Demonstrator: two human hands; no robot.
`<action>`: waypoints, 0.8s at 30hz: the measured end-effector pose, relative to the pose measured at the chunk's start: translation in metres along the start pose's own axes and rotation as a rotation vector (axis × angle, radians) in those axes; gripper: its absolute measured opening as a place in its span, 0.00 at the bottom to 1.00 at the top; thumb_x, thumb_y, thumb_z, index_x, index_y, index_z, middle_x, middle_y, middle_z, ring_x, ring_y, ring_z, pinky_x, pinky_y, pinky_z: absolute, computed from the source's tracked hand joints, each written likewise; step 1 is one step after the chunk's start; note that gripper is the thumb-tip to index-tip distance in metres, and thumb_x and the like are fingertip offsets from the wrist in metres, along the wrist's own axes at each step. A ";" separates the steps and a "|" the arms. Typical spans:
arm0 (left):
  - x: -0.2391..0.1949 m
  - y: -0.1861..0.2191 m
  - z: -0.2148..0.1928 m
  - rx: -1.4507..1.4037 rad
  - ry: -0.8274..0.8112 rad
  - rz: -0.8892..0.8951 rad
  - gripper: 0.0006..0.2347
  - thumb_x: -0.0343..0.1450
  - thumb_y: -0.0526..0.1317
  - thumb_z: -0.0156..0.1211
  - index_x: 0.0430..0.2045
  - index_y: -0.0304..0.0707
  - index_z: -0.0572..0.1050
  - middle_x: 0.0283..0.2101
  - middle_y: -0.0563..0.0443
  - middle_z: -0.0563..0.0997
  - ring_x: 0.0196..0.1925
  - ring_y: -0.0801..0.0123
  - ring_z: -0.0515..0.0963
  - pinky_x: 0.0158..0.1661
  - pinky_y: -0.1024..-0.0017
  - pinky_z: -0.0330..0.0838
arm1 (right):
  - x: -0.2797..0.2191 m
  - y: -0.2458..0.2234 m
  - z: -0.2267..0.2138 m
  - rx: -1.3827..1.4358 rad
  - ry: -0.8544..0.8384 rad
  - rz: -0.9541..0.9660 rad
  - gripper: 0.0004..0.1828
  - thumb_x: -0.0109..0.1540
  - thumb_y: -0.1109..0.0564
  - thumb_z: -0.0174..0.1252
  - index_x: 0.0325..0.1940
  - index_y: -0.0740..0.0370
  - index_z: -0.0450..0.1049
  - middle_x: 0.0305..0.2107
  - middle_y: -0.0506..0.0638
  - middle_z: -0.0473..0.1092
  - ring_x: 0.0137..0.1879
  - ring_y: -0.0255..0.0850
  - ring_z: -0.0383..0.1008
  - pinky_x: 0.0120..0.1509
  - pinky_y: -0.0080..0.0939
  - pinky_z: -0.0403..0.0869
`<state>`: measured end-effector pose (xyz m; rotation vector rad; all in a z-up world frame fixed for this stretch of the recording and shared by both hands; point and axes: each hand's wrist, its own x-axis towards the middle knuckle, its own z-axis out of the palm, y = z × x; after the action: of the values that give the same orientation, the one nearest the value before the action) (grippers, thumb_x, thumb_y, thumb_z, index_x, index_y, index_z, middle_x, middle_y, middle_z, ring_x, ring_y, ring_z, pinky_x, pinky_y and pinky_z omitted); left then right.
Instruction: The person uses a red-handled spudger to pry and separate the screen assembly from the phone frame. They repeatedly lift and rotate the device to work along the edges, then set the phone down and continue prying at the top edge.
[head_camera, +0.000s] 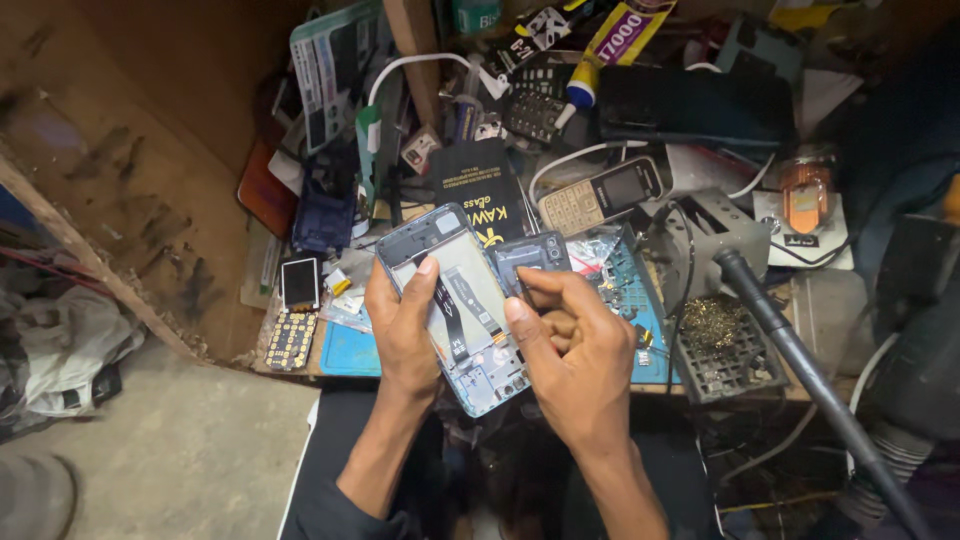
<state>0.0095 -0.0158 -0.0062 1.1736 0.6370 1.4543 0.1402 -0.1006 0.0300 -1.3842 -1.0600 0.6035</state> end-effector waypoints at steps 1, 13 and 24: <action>0.000 0.000 0.000 -0.020 0.008 -0.001 0.15 0.77 0.38 0.53 0.56 0.25 0.71 0.50 0.44 0.80 0.50 0.69 0.80 0.53 0.71 0.75 | 0.000 -0.002 -0.001 0.017 0.033 -0.027 0.16 0.64 0.60 0.62 0.54 0.70 0.76 0.36 0.53 0.78 0.36 0.31 0.77 0.37 0.29 0.75; 0.003 -0.005 -0.007 -0.256 0.055 -0.052 0.13 0.78 0.36 0.52 0.54 0.26 0.68 0.49 0.43 0.78 0.49 0.68 0.79 0.53 0.69 0.76 | -0.001 -0.019 -0.020 0.160 0.197 -0.172 0.18 0.72 0.58 0.53 0.62 0.74 0.67 0.41 0.59 0.76 0.34 0.34 0.74 0.36 0.30 0.72; -0.013 0.011 -0.014 -0.313 0.059 -0.058 0.15 0.76 0.37 0.53 0.55 0.27 0.69 0.50 0.44 0.79 0.50 0.69 0.79 0.54 0.69 0.75 | -0.023 -0.049 -0.037 -0.442 0.087 0.011 0.19 0.66 0.48 0.59 0.57 0.60 0.76 0.21 0.48 0.67 0.27 0.32 0.64 0.30 0.35 0.63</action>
<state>-0.0094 -0.0273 -0.0056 0.8649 0.4596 1.4815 0.1506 -0.1452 0.0770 -1.7821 -1.1592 0.3208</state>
